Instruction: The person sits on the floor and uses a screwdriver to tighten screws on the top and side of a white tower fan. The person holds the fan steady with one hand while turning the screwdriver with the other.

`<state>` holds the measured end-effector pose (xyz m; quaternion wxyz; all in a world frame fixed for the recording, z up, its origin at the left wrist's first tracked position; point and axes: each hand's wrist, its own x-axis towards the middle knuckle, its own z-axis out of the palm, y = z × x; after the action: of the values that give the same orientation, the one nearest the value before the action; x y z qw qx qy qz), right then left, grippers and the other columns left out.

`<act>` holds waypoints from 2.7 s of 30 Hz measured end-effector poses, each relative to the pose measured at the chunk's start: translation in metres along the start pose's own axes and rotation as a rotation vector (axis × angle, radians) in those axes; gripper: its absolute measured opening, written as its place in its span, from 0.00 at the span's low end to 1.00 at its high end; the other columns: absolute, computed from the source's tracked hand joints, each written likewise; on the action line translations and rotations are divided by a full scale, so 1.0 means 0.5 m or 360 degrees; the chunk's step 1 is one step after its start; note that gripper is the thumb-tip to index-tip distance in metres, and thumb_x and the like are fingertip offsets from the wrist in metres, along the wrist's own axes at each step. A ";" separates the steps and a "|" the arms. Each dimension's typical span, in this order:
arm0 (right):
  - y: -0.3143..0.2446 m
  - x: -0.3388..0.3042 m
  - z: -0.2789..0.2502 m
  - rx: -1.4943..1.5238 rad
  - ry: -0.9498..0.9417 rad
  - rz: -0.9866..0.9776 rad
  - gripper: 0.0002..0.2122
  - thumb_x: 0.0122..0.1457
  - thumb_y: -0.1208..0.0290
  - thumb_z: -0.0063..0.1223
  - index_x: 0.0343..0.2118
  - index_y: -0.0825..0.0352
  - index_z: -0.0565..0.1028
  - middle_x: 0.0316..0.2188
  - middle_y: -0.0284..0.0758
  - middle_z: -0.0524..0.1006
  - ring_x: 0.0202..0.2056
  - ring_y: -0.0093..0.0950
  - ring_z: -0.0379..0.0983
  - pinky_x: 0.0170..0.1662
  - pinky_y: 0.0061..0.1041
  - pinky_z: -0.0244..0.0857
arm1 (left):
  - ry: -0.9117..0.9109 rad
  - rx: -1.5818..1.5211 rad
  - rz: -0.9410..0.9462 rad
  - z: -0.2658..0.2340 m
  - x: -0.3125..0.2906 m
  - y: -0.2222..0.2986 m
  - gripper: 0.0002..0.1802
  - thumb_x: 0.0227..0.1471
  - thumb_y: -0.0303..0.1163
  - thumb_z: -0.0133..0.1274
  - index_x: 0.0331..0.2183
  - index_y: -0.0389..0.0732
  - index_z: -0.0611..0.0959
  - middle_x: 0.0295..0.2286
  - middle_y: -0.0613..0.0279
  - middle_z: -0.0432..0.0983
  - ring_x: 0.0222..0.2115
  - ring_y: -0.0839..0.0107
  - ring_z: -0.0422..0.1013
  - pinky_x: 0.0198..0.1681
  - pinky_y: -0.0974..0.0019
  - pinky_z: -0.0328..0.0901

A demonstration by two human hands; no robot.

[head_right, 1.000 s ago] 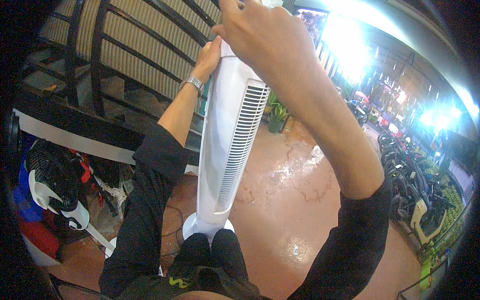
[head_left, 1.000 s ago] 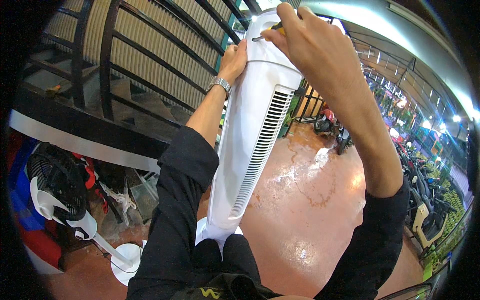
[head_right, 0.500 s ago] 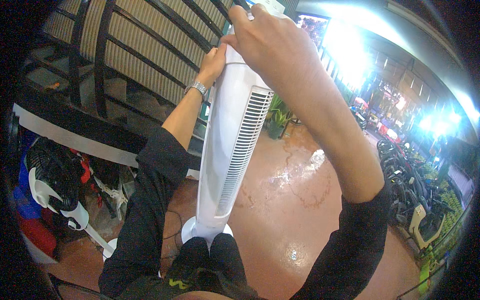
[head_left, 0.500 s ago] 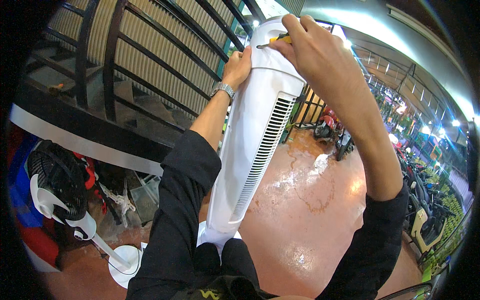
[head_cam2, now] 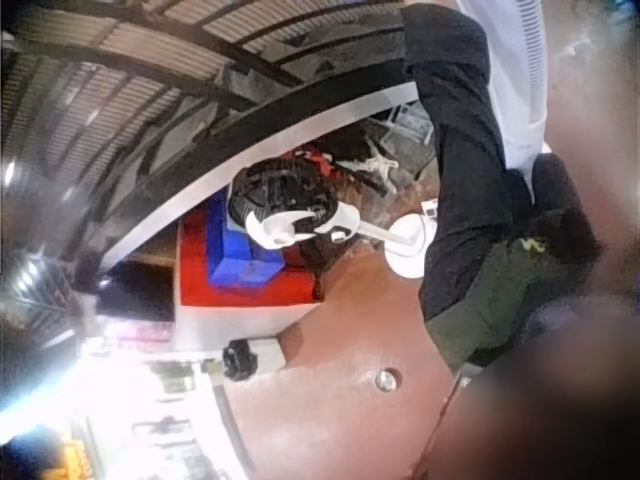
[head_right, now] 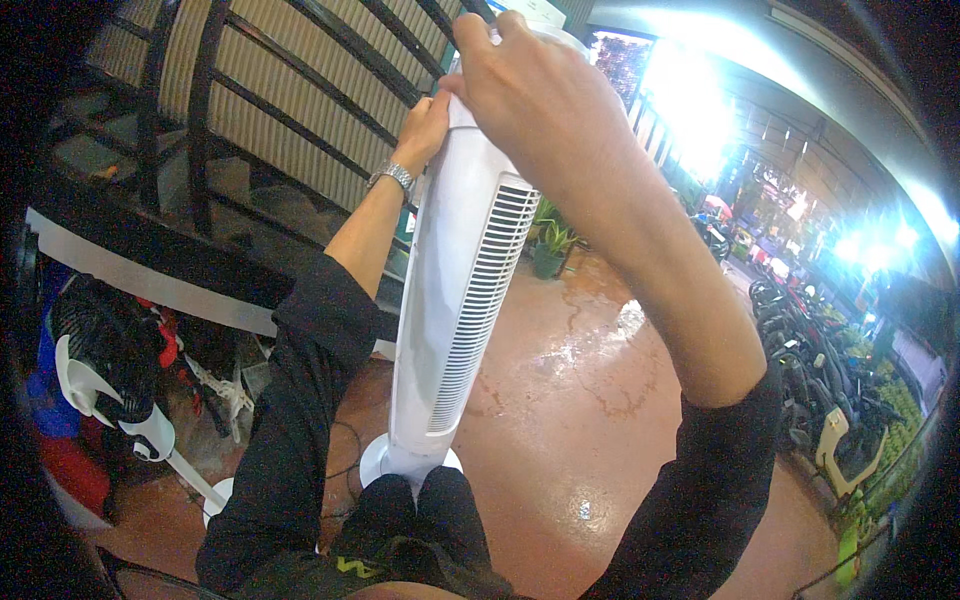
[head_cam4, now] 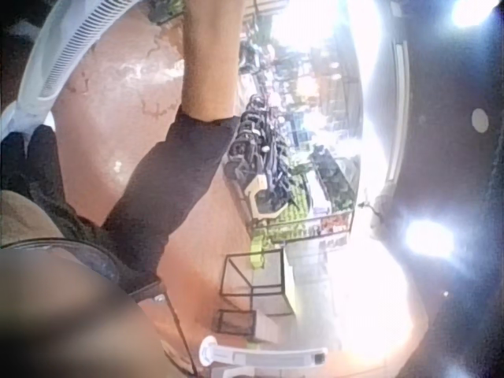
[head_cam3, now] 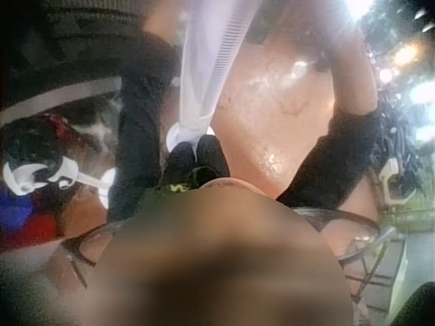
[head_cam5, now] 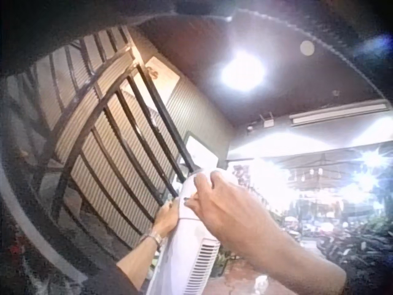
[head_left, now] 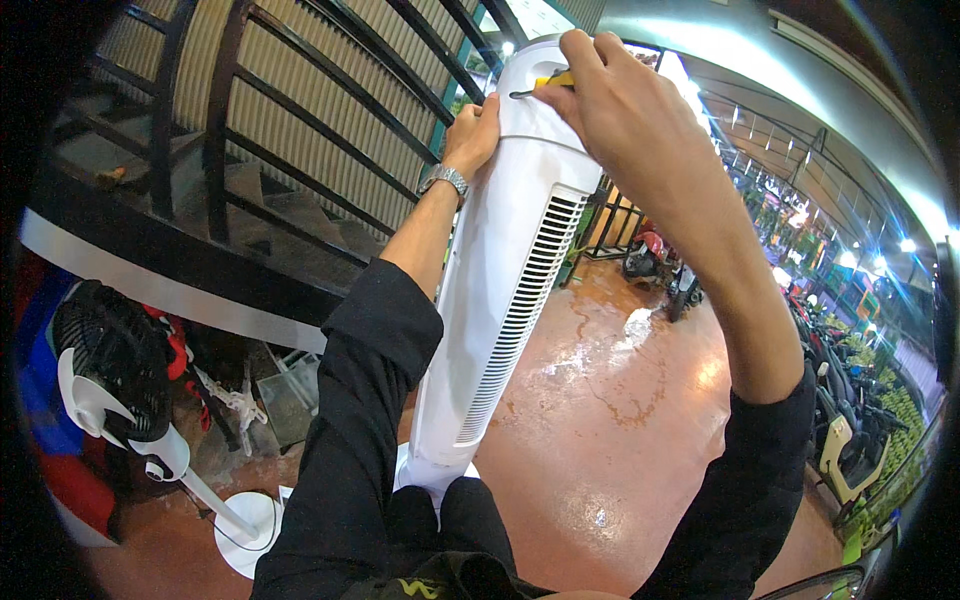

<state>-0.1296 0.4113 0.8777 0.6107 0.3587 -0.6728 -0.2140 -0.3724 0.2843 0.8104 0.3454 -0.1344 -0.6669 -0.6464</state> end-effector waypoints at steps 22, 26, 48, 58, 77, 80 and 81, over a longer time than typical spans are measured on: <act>0.012 0.034 -0.022 0.0281 -0.0291 -0.0616 0.08 0.61 0.79 0.44 0.42 0.76 0.68 0.40 0.48 0.71 0.45 0.43 0.74 0.50 0.35 0.72 | 0.0018 -0.0011 0.0294 0.000 0.063 -0.101 0.44 0.61 0.66 0.37 0.42 0.29 0.83 0.44 0.31 0.78 0.50 0.40 0.73 0.55 0.49 0.64; 0.015 0.017 0.001 0.0194 -0.0133 -0.0432 0.09 0.62 0.74 0.47 0.40 0.76 0.68 0.38 0.51 0.72 0.38 0.42 0.81 0.40 0.32 0.77 | -0.0013 0.0151 0.0433 0.004 0.071 -0.093 0.45 0.62 0.65 0.36 0.44 0.26 0.82 0.44 0.30 0.78 0.51 0.39 0.72 0.54 0.50 0.63; -0.008 0.005 -0.009 0.0268 -0.0235 -0.0047 0.12 0.61 0.76 0.50 0.43 0.79 0.66 0.39 0.53 0.72 0.33 0.50 0.79 0.36 0.39 0.78 | 0.0006 -0.0018 0.0138 -0.002 0.034 -0.042 0.43 0.59 0.67 0.39 0.45 0.32 0.82 0.48 0.34 0.77 0.53 0.43 0.72 0.57 0.51 0.63; 0.009 0.032 -0.022 0.0015 -0.0064 -0.0323 0.08 0.60 0.77 0.47 0.40 0.75 0.69 0.37 0.49 0.74 0.37 0.45 0.78 0.42 0.37 0.74 | 0.0069 0.0064 0.0122 -0.004 0.015 -0.024 0.42 0.58 0.66 0.41 0.44 0.32 0.82 0.46 0.35 0.78 0.51 0.42 0.72 0.57 0.51 0.63; 0.022 -0.005 0.032 -0.0106 -0.0067 -0.0004 0.10 0.59 0.65 0.58 0.39 0.65 0.75 0.27 0.46 0.78 0.27 0.41 0.80 0.29 0.38 0.73 | -0.0041 0.0003 0.0019 0.017 0.007 -0.007 0.42 0.58 0.66 0.41 0.46 0.33 0.82 0.47 0.35 0.78 0.52 0.42 0.72 0.57 0.51 0.63; 0.018 -0.004 0.037 -0.0094 0.0022 0.0000 0.10 0.60 0.66 0.57 0.39 0.65 0.74 0.26 0.47 0.79 0.28 0.43 0.80 0.31 0.40 0.73 | -0.0007 -0.0040 0.0086 0.008 0.012 -0.023 0.42 0.58 0.66 0.42 0.45 0.33 0.82 0.47 0.35 0.78 0.52 0.43 0.72 0.57 0.51 0.64; 0.010 0.007 0.040 -0.0089 0.0088 -0.0024 0.10 0.60 0.66 0.56 0.39 0.65 0.74 0.26 0.47 0.79 0.29 0.43 0.80 0.32 0.41 0.73 | 0.0034 -0.0047 0.0124 -0.012 0.025 -0.032 0.42 0.58 0.66 0.42 0.45 0.33 0.82 0.47 0.36 0.78 0.52 0.43 0.72 0.57 0.51 0.64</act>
<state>-0.1504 0.4086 0.8804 0.6371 0.3525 -0.6467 -0.2274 -0.3898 0.2730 0.8058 0.3754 -0.1585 -0.6478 -0.6436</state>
